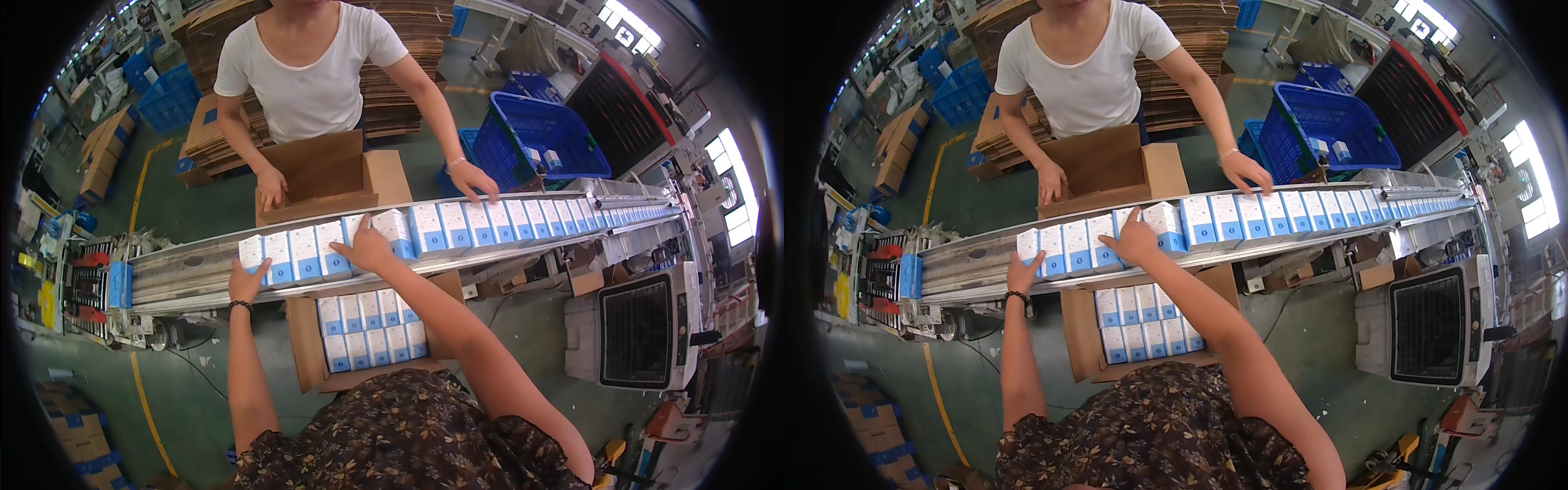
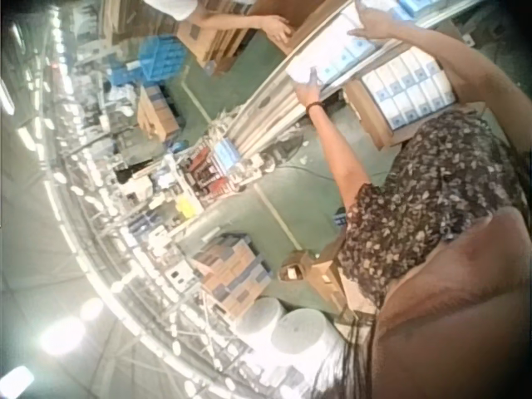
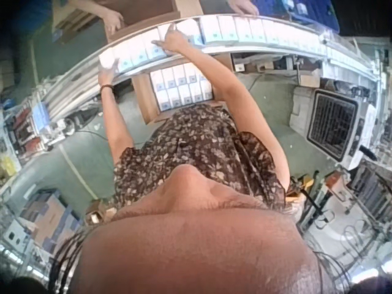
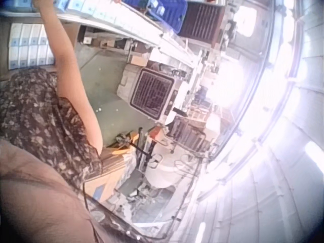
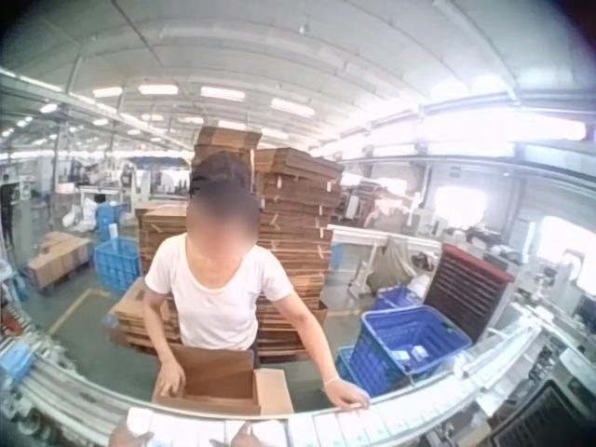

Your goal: The person takes items from a conveyor belt and places them into cardboard boxes, then moves the boxes to a taping machine.

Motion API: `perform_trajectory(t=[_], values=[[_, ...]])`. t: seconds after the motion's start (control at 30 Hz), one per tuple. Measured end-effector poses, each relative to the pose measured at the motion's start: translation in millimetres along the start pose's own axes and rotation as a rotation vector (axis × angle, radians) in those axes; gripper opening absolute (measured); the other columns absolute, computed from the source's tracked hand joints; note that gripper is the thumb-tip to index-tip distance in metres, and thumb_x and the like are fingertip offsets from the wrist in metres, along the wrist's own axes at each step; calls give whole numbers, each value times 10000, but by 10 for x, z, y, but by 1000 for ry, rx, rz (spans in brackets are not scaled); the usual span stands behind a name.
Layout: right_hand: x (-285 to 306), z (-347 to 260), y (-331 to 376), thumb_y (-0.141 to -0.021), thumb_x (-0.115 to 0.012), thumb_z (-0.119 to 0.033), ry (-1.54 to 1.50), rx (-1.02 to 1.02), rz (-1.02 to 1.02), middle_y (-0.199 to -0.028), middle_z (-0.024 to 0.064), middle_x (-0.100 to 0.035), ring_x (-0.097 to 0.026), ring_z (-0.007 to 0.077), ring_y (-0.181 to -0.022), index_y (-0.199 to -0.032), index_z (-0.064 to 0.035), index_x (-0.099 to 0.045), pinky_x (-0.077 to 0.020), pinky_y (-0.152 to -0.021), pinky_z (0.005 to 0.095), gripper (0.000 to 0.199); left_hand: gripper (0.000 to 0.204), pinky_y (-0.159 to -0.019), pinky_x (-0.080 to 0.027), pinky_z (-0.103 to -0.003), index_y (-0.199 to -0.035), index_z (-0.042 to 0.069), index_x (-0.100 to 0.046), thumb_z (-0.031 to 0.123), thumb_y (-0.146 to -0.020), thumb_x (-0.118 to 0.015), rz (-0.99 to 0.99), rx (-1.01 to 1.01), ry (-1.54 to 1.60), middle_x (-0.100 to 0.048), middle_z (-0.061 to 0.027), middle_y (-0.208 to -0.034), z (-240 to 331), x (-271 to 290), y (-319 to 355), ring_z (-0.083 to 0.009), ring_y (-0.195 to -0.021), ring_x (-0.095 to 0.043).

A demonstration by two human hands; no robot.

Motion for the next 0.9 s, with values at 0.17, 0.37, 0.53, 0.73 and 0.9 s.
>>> perform_trajectory(t=[0.17, 0.37, 0.53, 0.73, 0.9], values=[[283, -128, 174, -773, -725, -537, -284, 72, 55, -1102, 310, -619, -633, 387, -1021, -1421, 176, -172, -511, -874, 392, 1111, 607, -885, -470, -345, -1126, -35, -535, 386, -779, -801, 52, -111, 321, -659, -144, -1074, -52, 371, 13, -225, -990, -620], [1393, -289, 1375, -780, -782, -330, -364, 194, 301, -1273, 293, -528, -577, 389, -1140, -1463, 45, -232, -487, -937, 402, 953, 718, -886, -481, -369, -1324, -28, -424, 242, -767, -787, 303, -391, 169, -644, -192, -1122, 1210, 1688, 1200, -271, -1019, -633], [1075, 671, 2375, -776, -794, -304, -417, 80, 329, -1252, 255, -468, -510, 426, -1158, -1449, 19, -234, -459, -942, 451, 934, 981, -945, -436, -469, -1374, -48, -368, 384, -637, -849, 336, -439, -291, -489, -270, -1300, 1604, 1272, 2600, -432, -1144, -519], [-1121, 2198, 2745, -918, -549, -458, 12, -70, -765, -1146, 265, -608, -567, 411, -1119, -1247, -4, -526, -473, -911, 460, 561, 763, -846, -500, -467, -1318, -134, -367, 344, -829, -707, -756, -300, -266, -574, -343, -1121, -243, -1575, 2722, -426, -1026, -600], [-525, 2054, 2301, -936, -554, -411, 1, 24, -342, -1146, 187, -641, -620, 343, -1035, -1143, -53, -620, -494, -865, 436, 418, 341, -775, -535, -437, -927, -29, -717, 277, -781, -747, -778, -360, -772, -697, -210, -940, -342, -1918, 2223, -358, -897, -675]])
Point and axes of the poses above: each hand's wrist, its own y-axis away from the middle knuckle, its own x-axis out of the back of the hand, z = x × y, the point moved 9 cm from there along -y, towards the middle knuckle
